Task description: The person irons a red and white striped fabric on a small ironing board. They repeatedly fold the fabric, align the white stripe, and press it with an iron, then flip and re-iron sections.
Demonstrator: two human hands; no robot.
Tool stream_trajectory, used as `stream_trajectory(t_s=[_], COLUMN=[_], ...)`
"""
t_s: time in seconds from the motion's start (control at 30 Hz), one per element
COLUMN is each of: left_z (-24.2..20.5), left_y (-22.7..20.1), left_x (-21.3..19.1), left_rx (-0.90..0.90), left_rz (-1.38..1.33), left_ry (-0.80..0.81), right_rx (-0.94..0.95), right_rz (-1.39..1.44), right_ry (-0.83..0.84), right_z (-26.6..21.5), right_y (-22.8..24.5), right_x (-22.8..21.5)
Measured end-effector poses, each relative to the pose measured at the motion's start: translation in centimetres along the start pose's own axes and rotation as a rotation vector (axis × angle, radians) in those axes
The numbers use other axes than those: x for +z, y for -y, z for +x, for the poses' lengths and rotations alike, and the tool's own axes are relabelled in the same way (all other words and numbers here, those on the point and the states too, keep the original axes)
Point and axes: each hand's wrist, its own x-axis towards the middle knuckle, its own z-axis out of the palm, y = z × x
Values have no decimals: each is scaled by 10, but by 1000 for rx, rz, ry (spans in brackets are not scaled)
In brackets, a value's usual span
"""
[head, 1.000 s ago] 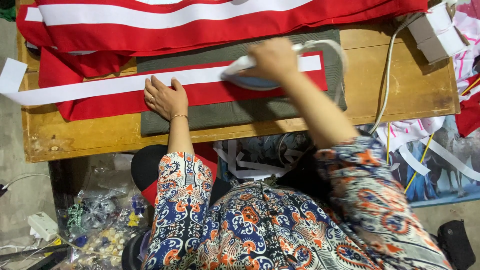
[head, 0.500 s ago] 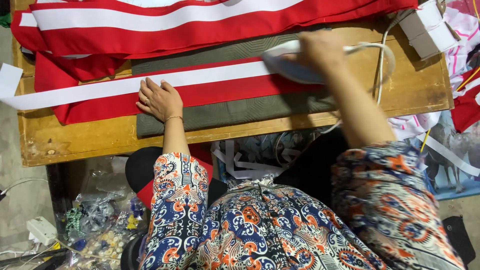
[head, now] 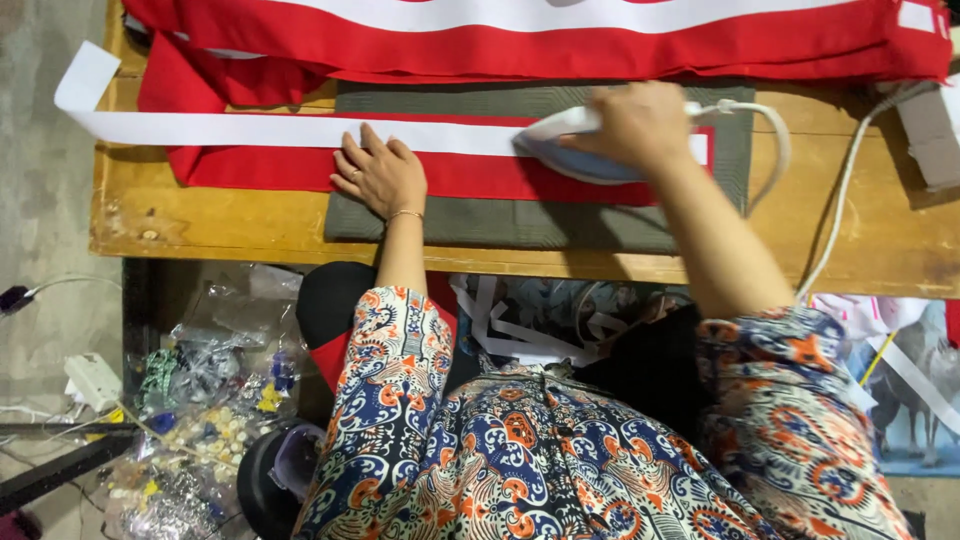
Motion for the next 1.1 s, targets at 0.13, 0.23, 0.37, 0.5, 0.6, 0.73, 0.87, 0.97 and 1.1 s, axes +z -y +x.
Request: stream_trajectory(t_s=[0.13,0.23,0.37,0.5,0.6,0.73,0.87,0.97,1.1], left_z=[2,2,3,3,4,3,4,5,3], left_y=[2,4,5,7,6,8,6,7,6], left_x=[1,1,4,7,7,11,9,12,12], left_rx=[-5,-11,-29,-17,-39,-43,-37,-47,-52], left_rz=[-24,-65,-109,-127,-170,-162,-149,-151,-142], left_ry=[-29,-40,-8,-46,-53,-72,-86,-99,-76], right_rx=[-149,-104,-70,-133,39,20,-47,-60,-71], right_rz=[115,186,214,204,282,283,286,233,199], right_ry=[-131,-130,-184,-262,-135,-160,-221,-160,-314], right_z=[47,82,89,89,101,81,74,87,100], right_y=[82,128,161,164,164,166,165,161,158], right_x=[-19,-21,-21,-8,-9,-14,-5,-19,-5])
